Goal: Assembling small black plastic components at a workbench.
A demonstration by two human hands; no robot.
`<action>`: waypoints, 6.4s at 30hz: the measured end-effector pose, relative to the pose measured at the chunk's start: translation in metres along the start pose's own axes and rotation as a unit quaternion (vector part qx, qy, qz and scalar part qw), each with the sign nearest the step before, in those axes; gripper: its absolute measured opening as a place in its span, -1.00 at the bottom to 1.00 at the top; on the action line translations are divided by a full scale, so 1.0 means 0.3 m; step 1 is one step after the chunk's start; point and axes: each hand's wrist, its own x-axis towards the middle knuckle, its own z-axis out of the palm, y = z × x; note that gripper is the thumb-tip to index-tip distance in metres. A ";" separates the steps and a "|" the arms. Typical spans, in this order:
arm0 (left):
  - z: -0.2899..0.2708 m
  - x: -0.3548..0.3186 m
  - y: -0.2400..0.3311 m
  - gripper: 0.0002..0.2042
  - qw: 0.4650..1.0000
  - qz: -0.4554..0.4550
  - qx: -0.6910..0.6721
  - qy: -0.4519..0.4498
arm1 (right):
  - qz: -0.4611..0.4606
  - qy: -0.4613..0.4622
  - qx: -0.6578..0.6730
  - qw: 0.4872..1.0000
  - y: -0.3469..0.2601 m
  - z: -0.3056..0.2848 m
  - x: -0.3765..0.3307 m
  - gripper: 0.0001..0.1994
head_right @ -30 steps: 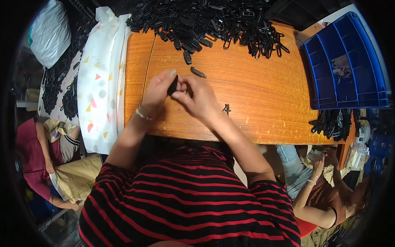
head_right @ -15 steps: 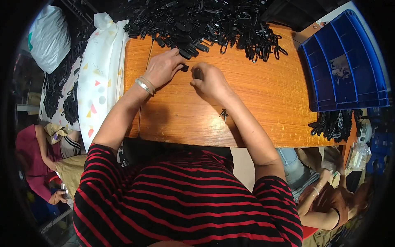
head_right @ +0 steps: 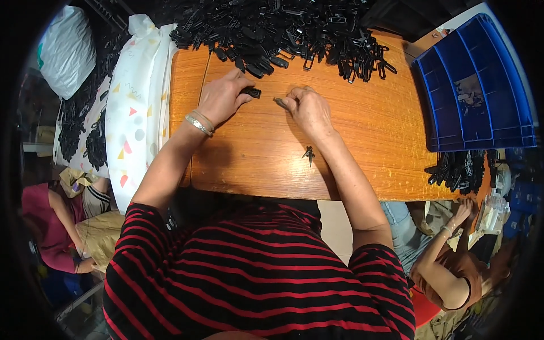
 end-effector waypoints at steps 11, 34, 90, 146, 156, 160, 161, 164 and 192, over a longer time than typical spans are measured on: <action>0.041 -0.018 0.032 -0.77 0.999 -0.018 -0.003 0.041 | -0.059 0.100 -0.124 0.985 -0.039 0.010 -0.028 -0.82; 0.009 -0.149 0.165 -0.74 0.707 -0.196 -0.672 0.098 | -0.120 0.111 0.205 0.965 -0.168 0.026 -0.111 -0.76; -0.030 -1.359 -0.028 -0.71 0.845 -0.519 0.090 -0.090 | -0.130 -0.207 0.259 0.934 -0.294 0.145 -0.308 -0.55; 0.005 0.403 -0.450 -0.56 0.895 -0.359 0.042 0.260 | -0.040 0.110 0.091 0.989 0.077 -0.018 -0.108 -0.92; 0.077 0.280 -0.266 -0.61 0.922 -0.229 -0.004 0.312 | -0.014 0.108 0.197 0.974 0.089 -0.013 -0.084 -0.91; 0.098 0.225 -0.247 -0.65 0.911 -0.192 -0.017 0.363 | -0.039 0.243 0.078 0.966 0.242 -0.073 0.033 -0.89; 0.097 0.217 -0.238 -0.65 0.911 -0.191 -0.020 0.364 | -0.033 0.281 0.040 0.958 0.268 -0.099 0.091 -0.87; 0.093 0.202 -0.233 -0.66 0.913 -0.215 0.003 0.345 | -0.096 0.311 -0.093 0.941 0.263 -0.170 0.266 -0.76; 0.119 0.204 -0.261 -0.78 0.916 -0.183 0.027 0.357 | 0.029 0.268 -0.136 0.953 0.406 -0.305 0.359 -0.68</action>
